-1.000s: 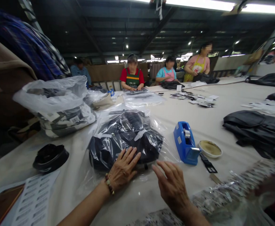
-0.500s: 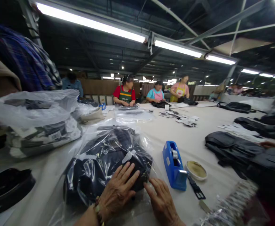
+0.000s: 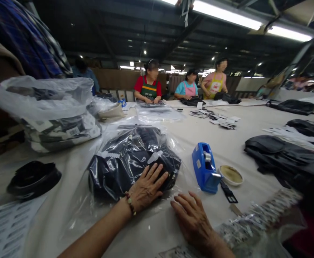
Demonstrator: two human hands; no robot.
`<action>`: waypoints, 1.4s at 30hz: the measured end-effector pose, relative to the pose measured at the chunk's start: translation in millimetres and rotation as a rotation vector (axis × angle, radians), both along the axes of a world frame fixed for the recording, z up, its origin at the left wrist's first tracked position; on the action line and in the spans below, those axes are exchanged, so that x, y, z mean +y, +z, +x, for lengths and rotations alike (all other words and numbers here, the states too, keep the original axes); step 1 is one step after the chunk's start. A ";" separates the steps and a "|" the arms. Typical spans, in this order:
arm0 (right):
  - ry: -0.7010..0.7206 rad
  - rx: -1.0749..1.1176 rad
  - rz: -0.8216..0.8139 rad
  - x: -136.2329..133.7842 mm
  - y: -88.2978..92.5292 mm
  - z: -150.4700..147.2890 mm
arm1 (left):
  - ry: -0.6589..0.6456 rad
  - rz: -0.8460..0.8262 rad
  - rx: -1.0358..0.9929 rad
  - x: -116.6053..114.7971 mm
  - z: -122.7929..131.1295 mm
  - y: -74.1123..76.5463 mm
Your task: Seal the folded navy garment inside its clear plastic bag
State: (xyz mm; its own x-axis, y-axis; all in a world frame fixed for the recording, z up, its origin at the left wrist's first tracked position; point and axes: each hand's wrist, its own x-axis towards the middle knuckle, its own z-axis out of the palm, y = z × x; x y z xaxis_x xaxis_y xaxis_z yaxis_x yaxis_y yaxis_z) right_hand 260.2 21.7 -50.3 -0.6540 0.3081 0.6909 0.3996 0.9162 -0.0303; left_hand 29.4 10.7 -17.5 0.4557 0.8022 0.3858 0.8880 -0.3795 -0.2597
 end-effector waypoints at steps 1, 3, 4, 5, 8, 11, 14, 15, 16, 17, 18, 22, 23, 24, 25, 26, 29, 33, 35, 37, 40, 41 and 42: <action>0.006 -0.017 -0.005 -0.9 0.1 -1.1 | -0.004 -0.009 -0.009 0.0 0.2 -0.4; -0.038 -0.029 -0.011 0.0 -1.4 -5.7 | -0.002 -0.010 -0.011 -0.4 0.6 -0.7; -0.070 -0.023 -0.014 1.3 -2.9 -8.8 | -0.003 -0.006 -0.009 -0.7 0.8 -0.7; -0.099 -0.011 -0.018 2.8 -4.5 -12.0 | -0.004 -0.002 -0.008 -1.1 1.0 -0.6; -0.130 0.008 -0.037 5.1 -8.3 -19.5 | -0.009 -0.010 -0.011 -1.8 1.2 -0.4; -0.078 -0.025 -0.060 4.6 -9.5 -22.6 | -0.003 -0.031 -0.014 -1.5 1.1 -0.7; -0.028 -0.077 -0.088 5.8 -10.6 -25.1 | 0.000 -0.042 -0.019 -0.9 1.0 -1.2; -0.014 -0.096 -0.099 6.7 -11.1 -25.9 | 0.000 -0.044 -0.021 -0.7 1.0 -1.3; -0.001 -0.115 -0.110 7.8 -11.3 -26.6 | 0.001 -0.045 -0.022 -0.5 1.1 -1.3; 0.014 -0.130 -0.120 8.6 -11.2 -26.7 | 0.002 -0.047 -0.022 -0.4 1.3 -1.3; 0.025 -0.141 -0.133 9.1 -10.7 -26.1 | 0.002 -0.049 -0.021 -0.4 1.6 -1.3; 0.013 -0.146 -0.208 7.2 -5.0 -14.8 | 0.005 -0.060 -0.017 -0.7 3.0 -0.8; 0.002 -0.138 -0.222 6.5 -3.6 -10.7 | 0.006 -0.064 -0.018 -0.9 3.1 -0.8; -0.011 -0.124 -0.218 6.1 -2.7 -6.7 | 0.008 -0.069 -0.021 -1.1 3.1 -0.9; -0.032 -0.109 -0.190 6.3 -2.5 -3.1 | 0.010 -0.073 -0.024 -1.3 2.9 -1.0; -0.063 -0.096 -0.147 7.1 -3.0 -0.2 | 0.009 -0.073 -0.028 -1.4 2.6 -1.3; -0.170 -0.087 -0.012 13.0 -7.3 4.3 | 0.004 -0.063 -0.037 -1.2 1.4 -2.3; -0.212 -0.099 0.017 21.0 -11.6 5.6 | 0.008 -0.066 -0.041 -1.0 1.7 -3.2; -0.210 -0.088 0.018 21.8 -11.0 6.6 | 0.015 -0.073 -0.039 -1.1 2.5 -3.4; -0.186 -0.072 0.021 20.6 -9.1 7.2 | 0.019 -0.078 -0.037 -1.0 3.2 -3.5; -0.122 -0.067 0.031 17.1 -5.8 4.1 | 0.016 -0.080 -0.036 -0.7 3.3 -3.6; -0.101 -0.069 0.034 16.1 -4.9 1.7 | 0.016 -0.078 -0.036 -0.7 3.3 -3.5; -0.081 -0.072 0.035 15.2 -4.1 -1.1 | 0.018 -0.077 -0.034 -0.7 3.2 -3.4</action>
